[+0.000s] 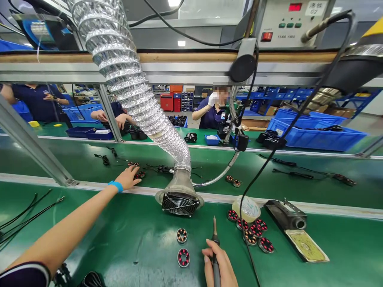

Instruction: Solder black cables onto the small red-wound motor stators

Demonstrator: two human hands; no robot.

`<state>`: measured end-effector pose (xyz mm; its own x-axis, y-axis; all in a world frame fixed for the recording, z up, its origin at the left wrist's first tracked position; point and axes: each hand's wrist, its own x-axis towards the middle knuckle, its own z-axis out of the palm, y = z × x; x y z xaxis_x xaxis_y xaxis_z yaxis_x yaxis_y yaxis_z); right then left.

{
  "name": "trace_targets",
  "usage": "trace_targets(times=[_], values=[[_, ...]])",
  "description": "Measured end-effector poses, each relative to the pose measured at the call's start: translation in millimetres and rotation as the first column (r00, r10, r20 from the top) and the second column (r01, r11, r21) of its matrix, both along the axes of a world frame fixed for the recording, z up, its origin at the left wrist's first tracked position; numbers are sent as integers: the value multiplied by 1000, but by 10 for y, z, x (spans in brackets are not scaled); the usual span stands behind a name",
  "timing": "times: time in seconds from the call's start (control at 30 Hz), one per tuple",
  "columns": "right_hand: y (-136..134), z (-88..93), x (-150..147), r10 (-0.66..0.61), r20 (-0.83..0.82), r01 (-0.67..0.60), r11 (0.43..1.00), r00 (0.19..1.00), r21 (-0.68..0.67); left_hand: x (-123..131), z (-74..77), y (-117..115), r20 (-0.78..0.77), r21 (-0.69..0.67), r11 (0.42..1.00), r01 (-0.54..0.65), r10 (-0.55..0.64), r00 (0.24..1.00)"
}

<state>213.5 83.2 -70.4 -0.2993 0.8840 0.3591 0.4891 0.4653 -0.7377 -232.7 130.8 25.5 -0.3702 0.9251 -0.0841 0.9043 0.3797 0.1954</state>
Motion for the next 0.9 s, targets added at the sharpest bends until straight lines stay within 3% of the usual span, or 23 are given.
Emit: trace_targets(times=[0.1,0.2,0.3,0.4,0.47,0.5,0.53,0.6,0.67,0.73,0.83,0.9], values=[[-18,69,-42,-79,-10,80,995,997,54,79,-64,210,-45,31,999,-9,10,999],[-61,156,-84,-154,-66,163,975,986,153,200,-55,250,-67,41,999,18,-15,998],[-123,296,-117,-186,-110,208,949,976,238,361,24,98,-90,82,992,93,-85,992],[-174,476,-110,-165,-119,192,945,979,266,639,134,-254,-92,154,957,244,-232,968],[-190,574,-76,-184,-170,230,920,968,317,945,206,-530,-91,346,823,451,-449,889],[-192,608,-51,-200,-194,256,906,960,336,1140,234,-649,-94,376,737,562,-573,814],[-191,632,-21,-227,-223,295,888,948,352,1359,253,-741,-88,351,640,683,-704,705],[-179,655,53,-294,-293,390,847,910,362,1845,250,-818,-112,311,456,834,-854,508],[-158,660,135,-355,-373,483,805,857,343,2340,181,-753,-68,151,343,927,-932,356],[-131,662,216,-396,-434,548,774,809,315,2794,62,-590,-3,41,331,943,-944,331],[-97,667,306,-429,-482,601,745,764,291,3315,-86,-317,29,68,409,910,-913,408],[-92,674,333,-439,-495,614,740,750,275,3488,-75,-202,23,142,478,867,-877,480]])
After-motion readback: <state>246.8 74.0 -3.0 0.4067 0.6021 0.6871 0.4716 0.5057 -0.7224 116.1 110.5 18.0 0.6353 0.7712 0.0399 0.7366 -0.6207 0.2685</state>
